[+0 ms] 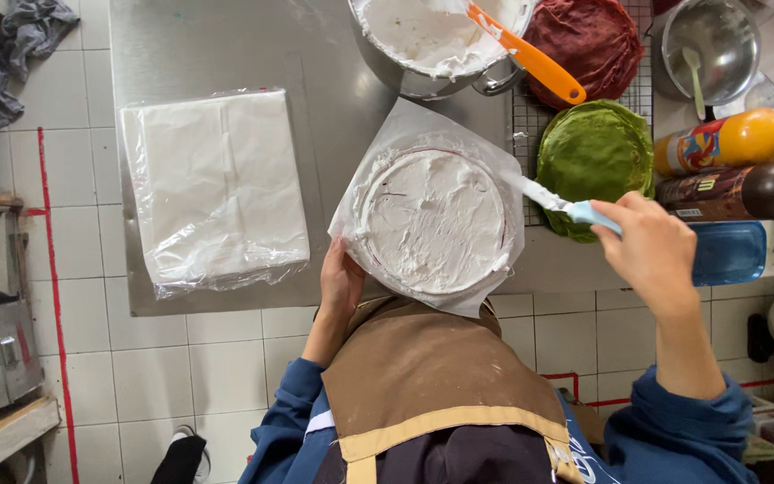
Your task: The person places a red crepe onto a cream-covered base, then applies more whipped cream from a bowl and spreads it evenly across the crepe using a spatula.
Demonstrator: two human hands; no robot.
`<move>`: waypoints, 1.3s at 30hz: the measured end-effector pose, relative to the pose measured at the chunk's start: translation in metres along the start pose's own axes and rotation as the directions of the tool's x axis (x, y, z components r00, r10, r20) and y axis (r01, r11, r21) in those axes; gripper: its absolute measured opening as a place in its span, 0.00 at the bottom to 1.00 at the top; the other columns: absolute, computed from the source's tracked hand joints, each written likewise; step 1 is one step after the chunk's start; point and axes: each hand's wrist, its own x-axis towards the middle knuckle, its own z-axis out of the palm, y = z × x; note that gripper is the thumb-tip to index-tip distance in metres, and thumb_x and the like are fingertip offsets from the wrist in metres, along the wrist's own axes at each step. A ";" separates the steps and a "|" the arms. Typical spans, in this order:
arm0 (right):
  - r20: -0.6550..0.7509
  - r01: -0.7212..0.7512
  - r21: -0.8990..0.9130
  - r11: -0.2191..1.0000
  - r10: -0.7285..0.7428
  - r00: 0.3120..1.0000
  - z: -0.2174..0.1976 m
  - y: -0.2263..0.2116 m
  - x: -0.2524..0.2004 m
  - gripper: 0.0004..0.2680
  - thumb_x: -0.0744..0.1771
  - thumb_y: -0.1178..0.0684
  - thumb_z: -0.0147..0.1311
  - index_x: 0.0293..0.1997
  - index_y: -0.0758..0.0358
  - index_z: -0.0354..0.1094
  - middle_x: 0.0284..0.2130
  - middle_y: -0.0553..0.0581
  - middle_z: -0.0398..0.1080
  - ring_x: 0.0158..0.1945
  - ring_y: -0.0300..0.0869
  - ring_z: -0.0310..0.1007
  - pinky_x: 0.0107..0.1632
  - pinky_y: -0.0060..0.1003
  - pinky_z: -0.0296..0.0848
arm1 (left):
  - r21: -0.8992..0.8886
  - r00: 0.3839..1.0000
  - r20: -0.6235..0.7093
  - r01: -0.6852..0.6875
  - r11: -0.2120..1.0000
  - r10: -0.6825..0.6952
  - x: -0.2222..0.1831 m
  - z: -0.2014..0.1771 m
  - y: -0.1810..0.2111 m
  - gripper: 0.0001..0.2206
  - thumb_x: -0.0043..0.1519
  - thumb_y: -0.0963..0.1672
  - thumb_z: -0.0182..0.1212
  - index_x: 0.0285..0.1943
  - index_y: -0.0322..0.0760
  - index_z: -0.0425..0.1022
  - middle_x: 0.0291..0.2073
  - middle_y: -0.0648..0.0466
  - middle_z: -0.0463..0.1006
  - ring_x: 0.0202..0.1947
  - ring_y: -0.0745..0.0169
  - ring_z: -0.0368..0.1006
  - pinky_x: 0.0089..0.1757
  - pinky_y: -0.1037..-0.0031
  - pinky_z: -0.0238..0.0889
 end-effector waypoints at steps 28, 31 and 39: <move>-0.271 0.349 0.015 0.937 -0.332 0.903 0.030 -0.041 0.113 0.14 0.65 0.52 0.65 0.56 0.43 0.79 0.38 0.45 0.70 0.46 0.41 0.69 0.48 0.41 0.63 | 0.080 1.000 0.016 0.021 0.997 -0.022 0.028 -0.001 0.017 0.21 0.74 0.47 0.39 0.70 0.28 0.63 0.62 0.48 0.73 0.61 0.57 0.70 0.60 0.62 0.62; -0.313 0.380 0.035 0.924 -0.351 0.882 0.031 -0.043 0.124 0.13 0.65 0.53 0.66 0.56 0.42 0.79 0.41 0.46 0.71 0.46 0.40 0.69 0.53 0.42 0.63 | 0.092 0.999 0.016 0.026 0.995 -0.028 0.031 -0.001 0.020 0.21 0.74 0.47 0.39 0.69 0.27 0.64 0.61 0.47 0.74 0.61 0.58 0.71 0.60 0.63 0.63; -0.240 0.325 0.061 0.944 -0.302 0.923 0.034 -0.014 0.116 0.14 0.65 0.51 0.65 0.56 0.40 0.78 0.43 0.44 0.72 0.50 0.41 0.70 0.55 0.42 0.63 | 0.090 0.998 -0.002 0.061 0.994 -0.061 0.029 0.012 0.027 0.22 0.73 0.48 0.39 0.70 0.28 0.62 0.62 0.46 0.73 0.61 0.55 0.70 0.59 0.62 0.63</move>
